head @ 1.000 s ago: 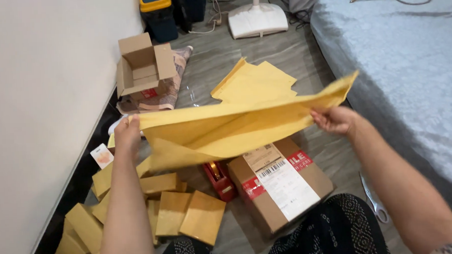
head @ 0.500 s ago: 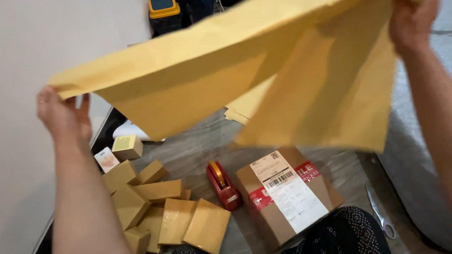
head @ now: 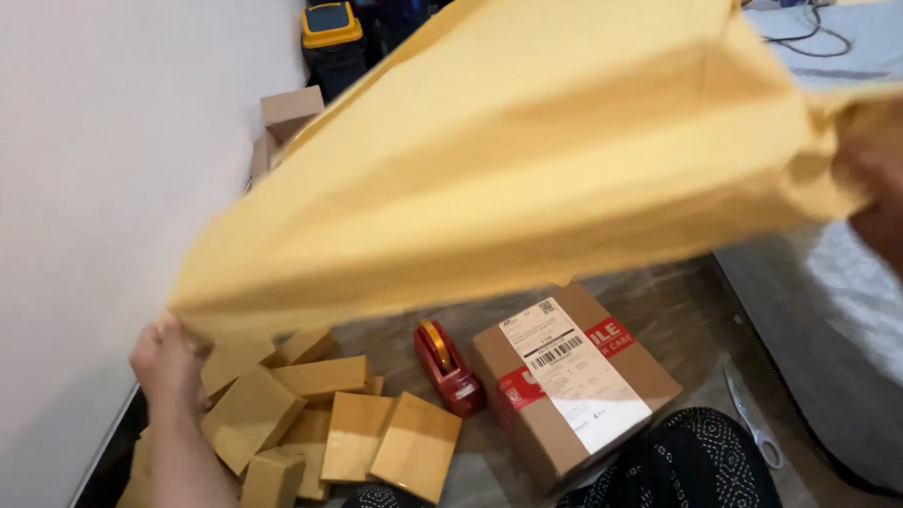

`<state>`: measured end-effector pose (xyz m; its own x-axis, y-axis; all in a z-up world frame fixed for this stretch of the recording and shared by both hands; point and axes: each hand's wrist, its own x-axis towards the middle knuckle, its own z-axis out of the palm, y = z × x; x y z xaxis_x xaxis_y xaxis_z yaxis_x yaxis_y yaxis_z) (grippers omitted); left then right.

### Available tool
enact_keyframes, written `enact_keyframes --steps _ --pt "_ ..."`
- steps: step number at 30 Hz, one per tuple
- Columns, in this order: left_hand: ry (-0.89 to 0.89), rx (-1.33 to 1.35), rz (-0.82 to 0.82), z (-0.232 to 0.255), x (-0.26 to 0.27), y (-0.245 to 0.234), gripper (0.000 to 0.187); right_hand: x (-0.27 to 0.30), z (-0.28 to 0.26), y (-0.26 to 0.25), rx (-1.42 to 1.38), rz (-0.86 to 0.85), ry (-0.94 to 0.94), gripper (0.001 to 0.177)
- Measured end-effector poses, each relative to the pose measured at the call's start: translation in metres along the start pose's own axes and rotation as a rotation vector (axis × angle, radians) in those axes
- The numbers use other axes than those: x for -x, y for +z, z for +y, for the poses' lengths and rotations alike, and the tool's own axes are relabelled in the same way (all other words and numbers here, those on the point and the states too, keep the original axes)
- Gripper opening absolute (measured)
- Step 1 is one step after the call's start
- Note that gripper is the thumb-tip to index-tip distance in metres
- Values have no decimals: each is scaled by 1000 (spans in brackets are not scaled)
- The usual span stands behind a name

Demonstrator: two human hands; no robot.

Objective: The person sits on the floor and uses scissors to cut yellow paper sheets into smaller pieces. They repeatedly fold the paper, align the edges, and cut along the fold lines, then set the cut pieces aside.

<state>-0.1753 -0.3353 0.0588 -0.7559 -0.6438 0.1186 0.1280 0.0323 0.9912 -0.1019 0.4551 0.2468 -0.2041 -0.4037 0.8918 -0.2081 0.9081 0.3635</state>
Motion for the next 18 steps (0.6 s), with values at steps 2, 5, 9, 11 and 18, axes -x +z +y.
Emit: enact_keyframes --steps 2,5,9,11,18 --pt "-127 -82 20 -24 15 -5 29 48 -8 -5 -2 -55 62 23" --pt "-320 -117 120 -62 35 -24 30 120 -12 2 -15 -125 301 22" --pt "-480 10 234 -107 52 -67 33 189 -11 8 -56 -119 516 11" --pt "-518 -17 298 -121 58 -90 36 209 -17 3 -78 -207 613 5" --pt "-485 -534 574 -126 77 -128 45 231 -46 12 -641 -644 1464 39"
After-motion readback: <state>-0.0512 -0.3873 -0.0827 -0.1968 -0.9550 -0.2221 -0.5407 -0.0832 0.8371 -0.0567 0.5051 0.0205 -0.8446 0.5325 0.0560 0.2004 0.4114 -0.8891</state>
